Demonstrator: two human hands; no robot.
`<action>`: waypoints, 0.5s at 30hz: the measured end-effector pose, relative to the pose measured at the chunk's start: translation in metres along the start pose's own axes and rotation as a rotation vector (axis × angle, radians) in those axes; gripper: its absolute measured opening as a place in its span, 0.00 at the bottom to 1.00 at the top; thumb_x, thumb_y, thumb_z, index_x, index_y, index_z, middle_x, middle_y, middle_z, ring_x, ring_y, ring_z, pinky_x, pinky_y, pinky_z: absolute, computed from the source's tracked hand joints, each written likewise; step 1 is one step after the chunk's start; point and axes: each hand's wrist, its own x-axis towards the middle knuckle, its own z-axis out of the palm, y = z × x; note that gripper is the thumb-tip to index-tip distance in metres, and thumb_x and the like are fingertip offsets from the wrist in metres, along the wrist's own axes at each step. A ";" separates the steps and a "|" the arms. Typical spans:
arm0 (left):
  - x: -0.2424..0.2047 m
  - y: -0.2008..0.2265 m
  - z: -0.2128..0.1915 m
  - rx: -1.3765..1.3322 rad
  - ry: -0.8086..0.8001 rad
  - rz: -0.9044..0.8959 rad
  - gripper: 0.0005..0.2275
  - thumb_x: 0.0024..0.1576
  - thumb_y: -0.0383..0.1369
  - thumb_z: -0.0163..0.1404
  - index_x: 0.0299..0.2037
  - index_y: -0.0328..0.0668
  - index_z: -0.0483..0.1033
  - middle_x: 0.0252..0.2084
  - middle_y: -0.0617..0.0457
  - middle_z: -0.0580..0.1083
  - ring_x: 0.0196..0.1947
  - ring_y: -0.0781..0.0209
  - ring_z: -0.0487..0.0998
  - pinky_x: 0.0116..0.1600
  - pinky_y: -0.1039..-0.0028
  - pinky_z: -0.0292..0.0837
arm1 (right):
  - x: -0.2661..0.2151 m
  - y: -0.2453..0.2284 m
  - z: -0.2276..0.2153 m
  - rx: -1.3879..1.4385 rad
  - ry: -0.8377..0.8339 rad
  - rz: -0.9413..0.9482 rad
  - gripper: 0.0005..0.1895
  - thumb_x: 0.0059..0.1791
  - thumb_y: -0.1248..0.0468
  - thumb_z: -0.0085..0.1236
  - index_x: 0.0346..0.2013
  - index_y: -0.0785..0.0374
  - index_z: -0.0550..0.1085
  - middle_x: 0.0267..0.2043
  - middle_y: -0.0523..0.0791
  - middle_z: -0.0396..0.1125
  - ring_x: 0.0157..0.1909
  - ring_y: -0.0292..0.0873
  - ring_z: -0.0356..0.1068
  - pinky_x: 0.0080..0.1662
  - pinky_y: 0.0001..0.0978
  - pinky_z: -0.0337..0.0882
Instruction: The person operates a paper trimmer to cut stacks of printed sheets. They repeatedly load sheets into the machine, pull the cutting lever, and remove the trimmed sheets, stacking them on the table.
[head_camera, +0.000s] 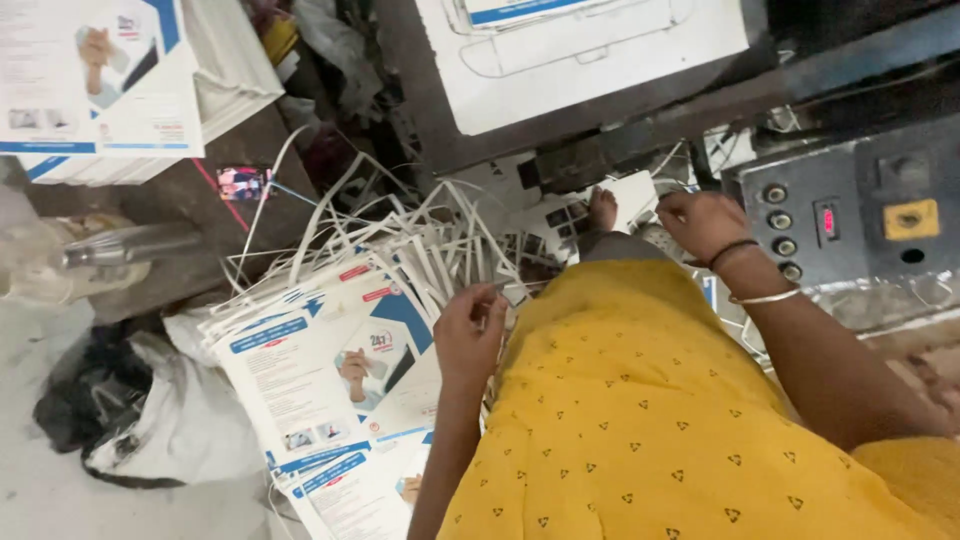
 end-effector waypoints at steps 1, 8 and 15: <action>0.011 0.000 0.004 0.015 0.016 -0.006 0.12 0.57 0.33 0.59 0.47 0.36 0.80 0.36 0.50 0.81 0.31 0.63 0.81 0.39 0.74 0.76 | 0.003 -0.010 -0.008 0.009 -0.007 -0.019 0.15 0.52 0.51 0.56 0.48 0.50 0.81 0.46 0.47 0.77 0.48 0.53 0.76 0.54 0.48 0.74; 0.144 -0.032 0.048 0.487 -0.005 0.178 0.16 0.56 0.38 0.60 0.53 0.45 0.77 0.56 0.46 0.75 0.50 0.45 0.79 0.51 0.61 0.77 | 0.015 0.001 -0.032 -0.095 -0.152 -0.053 0.23 0.50 0.46 0.57 0.54 0.53 0.78 0.52 0.49 0.75 0.52 0.54 0.74 0.53 0.48 0.73; 0.362 -0.020 0.127 0.765 -0.071 0.220 0.21 0.52 0.34 0.61 0.55 0.44 0.72 0.61 0.37 0.69 0.47 0.40 0.80 0.43 0.57 0.78 | 0.015 0.053 -0.086 -0.143 0.108 -0.050 0.26 0.48 0.50 0.62 0.58 0.56 0.77 0.50 0.49 0.75 0.55 0.52 0.73 0.59 0.47 0.71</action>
